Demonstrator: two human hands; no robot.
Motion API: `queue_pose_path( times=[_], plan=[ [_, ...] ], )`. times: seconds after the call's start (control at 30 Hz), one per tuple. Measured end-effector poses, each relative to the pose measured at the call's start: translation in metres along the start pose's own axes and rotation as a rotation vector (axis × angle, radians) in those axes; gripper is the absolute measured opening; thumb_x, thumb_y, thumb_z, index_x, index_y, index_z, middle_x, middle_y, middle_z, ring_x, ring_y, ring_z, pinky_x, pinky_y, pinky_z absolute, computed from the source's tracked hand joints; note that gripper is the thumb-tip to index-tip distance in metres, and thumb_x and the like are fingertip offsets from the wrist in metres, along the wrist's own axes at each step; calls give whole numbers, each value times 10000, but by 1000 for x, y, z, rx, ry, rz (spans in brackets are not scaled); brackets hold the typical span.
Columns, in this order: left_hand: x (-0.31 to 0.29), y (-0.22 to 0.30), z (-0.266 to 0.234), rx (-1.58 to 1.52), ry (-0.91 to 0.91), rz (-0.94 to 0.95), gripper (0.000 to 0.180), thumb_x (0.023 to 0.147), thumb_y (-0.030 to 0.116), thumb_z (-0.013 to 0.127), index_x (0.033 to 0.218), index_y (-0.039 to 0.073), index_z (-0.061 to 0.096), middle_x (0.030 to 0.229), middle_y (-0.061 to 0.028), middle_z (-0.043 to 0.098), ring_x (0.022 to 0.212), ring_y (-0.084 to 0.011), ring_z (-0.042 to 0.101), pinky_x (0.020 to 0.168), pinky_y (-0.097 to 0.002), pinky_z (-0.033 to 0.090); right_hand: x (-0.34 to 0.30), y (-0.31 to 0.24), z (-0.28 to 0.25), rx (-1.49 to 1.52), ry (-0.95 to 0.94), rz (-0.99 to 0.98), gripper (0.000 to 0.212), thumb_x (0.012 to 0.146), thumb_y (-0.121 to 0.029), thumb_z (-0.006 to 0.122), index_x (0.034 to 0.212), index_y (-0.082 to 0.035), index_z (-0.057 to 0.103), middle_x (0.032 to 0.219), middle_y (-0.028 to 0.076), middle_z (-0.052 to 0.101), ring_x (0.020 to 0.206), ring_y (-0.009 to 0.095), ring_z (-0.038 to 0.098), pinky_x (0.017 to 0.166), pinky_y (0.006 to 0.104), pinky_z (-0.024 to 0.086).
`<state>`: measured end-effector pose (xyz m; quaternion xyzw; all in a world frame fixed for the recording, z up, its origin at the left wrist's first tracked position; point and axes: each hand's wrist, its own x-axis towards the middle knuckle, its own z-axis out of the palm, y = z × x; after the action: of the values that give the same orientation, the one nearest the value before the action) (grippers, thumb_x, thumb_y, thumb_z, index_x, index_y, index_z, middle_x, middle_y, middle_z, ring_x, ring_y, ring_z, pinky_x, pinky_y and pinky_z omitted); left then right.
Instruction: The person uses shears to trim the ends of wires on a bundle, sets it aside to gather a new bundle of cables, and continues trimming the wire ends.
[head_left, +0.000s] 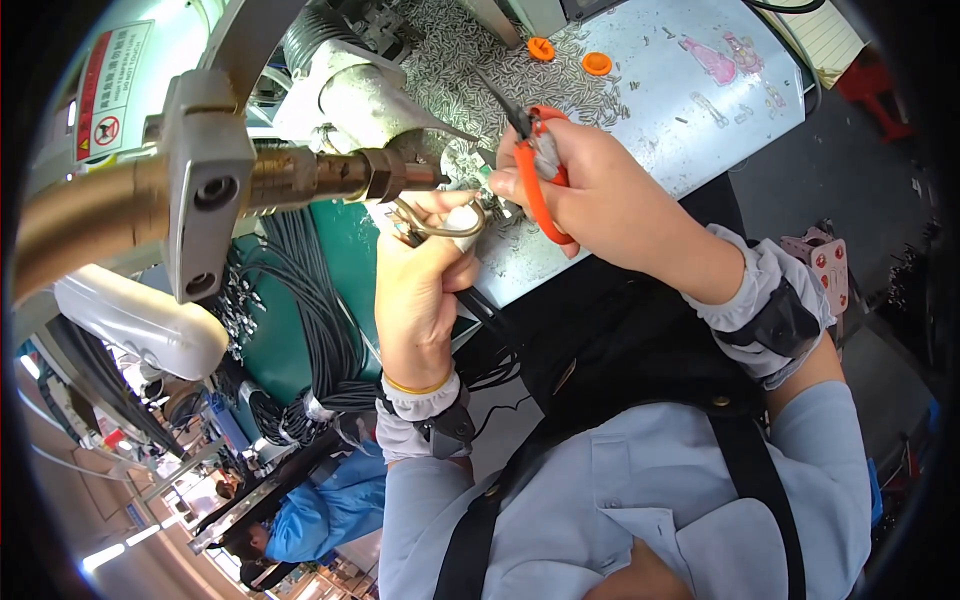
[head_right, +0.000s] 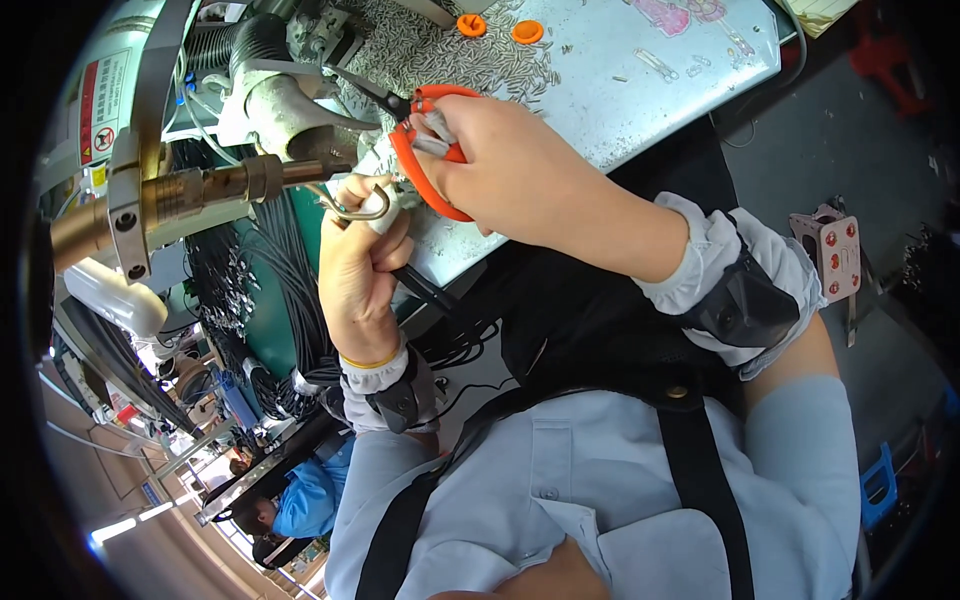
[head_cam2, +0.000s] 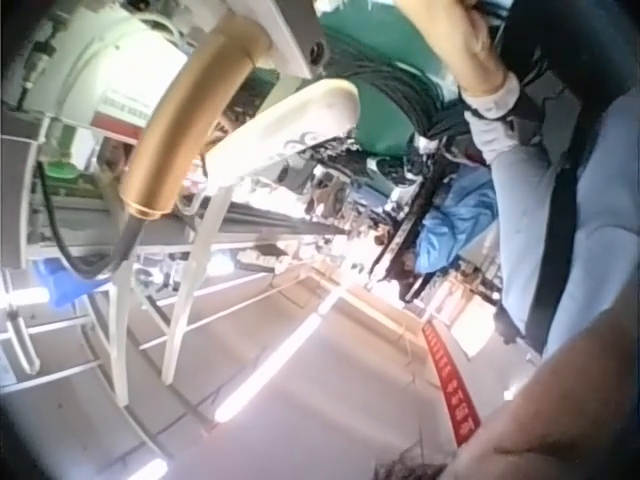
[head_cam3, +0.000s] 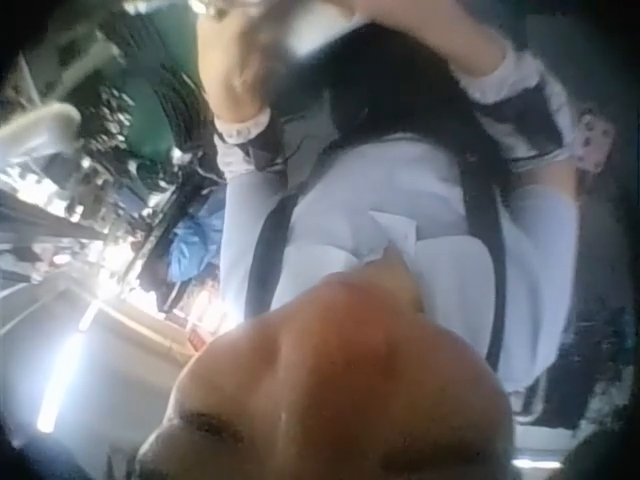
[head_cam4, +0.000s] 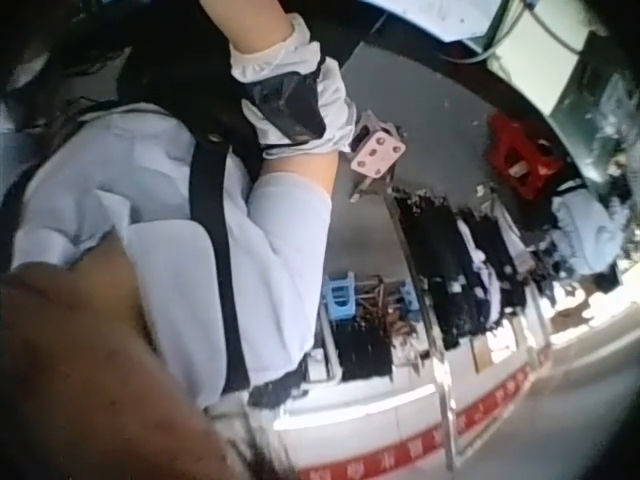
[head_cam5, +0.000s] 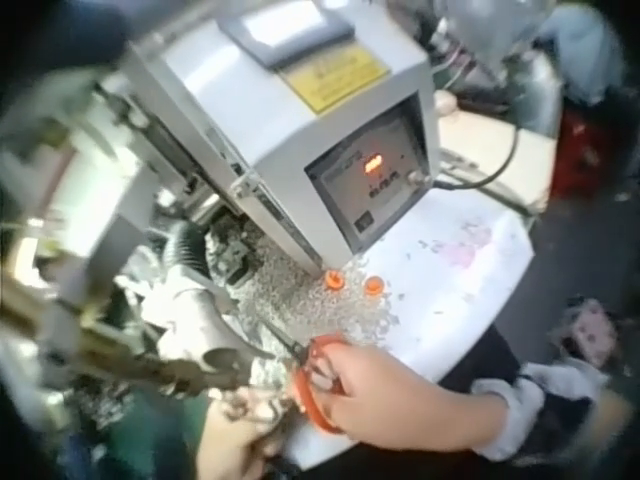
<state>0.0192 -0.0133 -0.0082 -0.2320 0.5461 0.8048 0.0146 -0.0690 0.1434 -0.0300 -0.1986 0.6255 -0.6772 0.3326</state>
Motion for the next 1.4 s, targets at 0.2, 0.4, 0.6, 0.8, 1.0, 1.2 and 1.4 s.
queue_pose_path(
  times=[0.2, 0.4, 0.6, 0.8, 1.0, 1.2, 1.4],
  plan=[
    [-28, -9, 22, -88, 43, 3, 180, 795, 17, 560, 969, -5, 522, 831, -48, 543, 616, -86, 487, 511, -187, 369, -23, -7, -11, 132, 68, 12, 125, 832, -137, 544, 852, -19, 510, 599, -12, 462, 424, 48, 404, 397, 201, 343],
    [-46, -17, 32, 169, 122, 135, 181, 822, 14, 519, 1002, 13, 492, 931, -79, 562, 788, -146, 562, 661, -243, 454, -35, -3, -4, -392, 431, -514, 136, 805, -111, 576, 873, -7, 522, 599, -22, 467, 473, 57, 426, 450, 214, 357],
    [-55, -38, 45, 171, 12, 64, 216, 839, 10, 480, 1046, 19, 419, 901, -93, 556, 735, -148, 567, 640, -249, 471, -43, -12, 4, -406, -141, -409, 199, 744, -75, 619, 924, -14, 561, 627, 27, 519, 507, 85, 468, 486, 214, 364],
    [-60, -33, 35, 10, -24, 56, 277, 816, -4, 492, 1074, 29, 397, 835, -94, 552, 646, -138, 555, 551, -229, 469, -42, 4, 6, -208, -24, -45, 204, 687, -79, 649, 880, -39, 597, 705, 80, 603, 535, 133, 553, 454, 212, 371],
    [-67, -21, 36, -106, -47, 74, 285, 812, -3, 496, 1085, 24, 419, 775, -86, 545, 548, -108, 502, 458, -195, 406, -55, 9, 4, -869, 247, -1010, 153, 721, -75, 636, 865, -54, 586, 879, 89, 637, 594, 151, 603, 409, 204, 383],
    [-67, -28, 35, 80, 106, 172, 254, 795, 15, 527, 1032, -20, 442, 700, -78, 514, 426, -87, 420, 374, -169, 322, -53, 26, 8, -628, 160, -872, 186, 713, -35, 641, 881, -51, 564, 910, 80, 627, 603, 155, 609, 433, 216, 416],
    [-67, -39, 32, 268, 98, 343, 189, 756, -49, 554, 939, -18, 519, 800, -27, 555, 621, -23, 464, 488, -144, 330, -59, 19, 19, -532, 228, -726, 142, 745, 15, 606, 867, -21, 544, 776, 57, 603, 575, 144, 576, 477, 214, 423]
  ],
)
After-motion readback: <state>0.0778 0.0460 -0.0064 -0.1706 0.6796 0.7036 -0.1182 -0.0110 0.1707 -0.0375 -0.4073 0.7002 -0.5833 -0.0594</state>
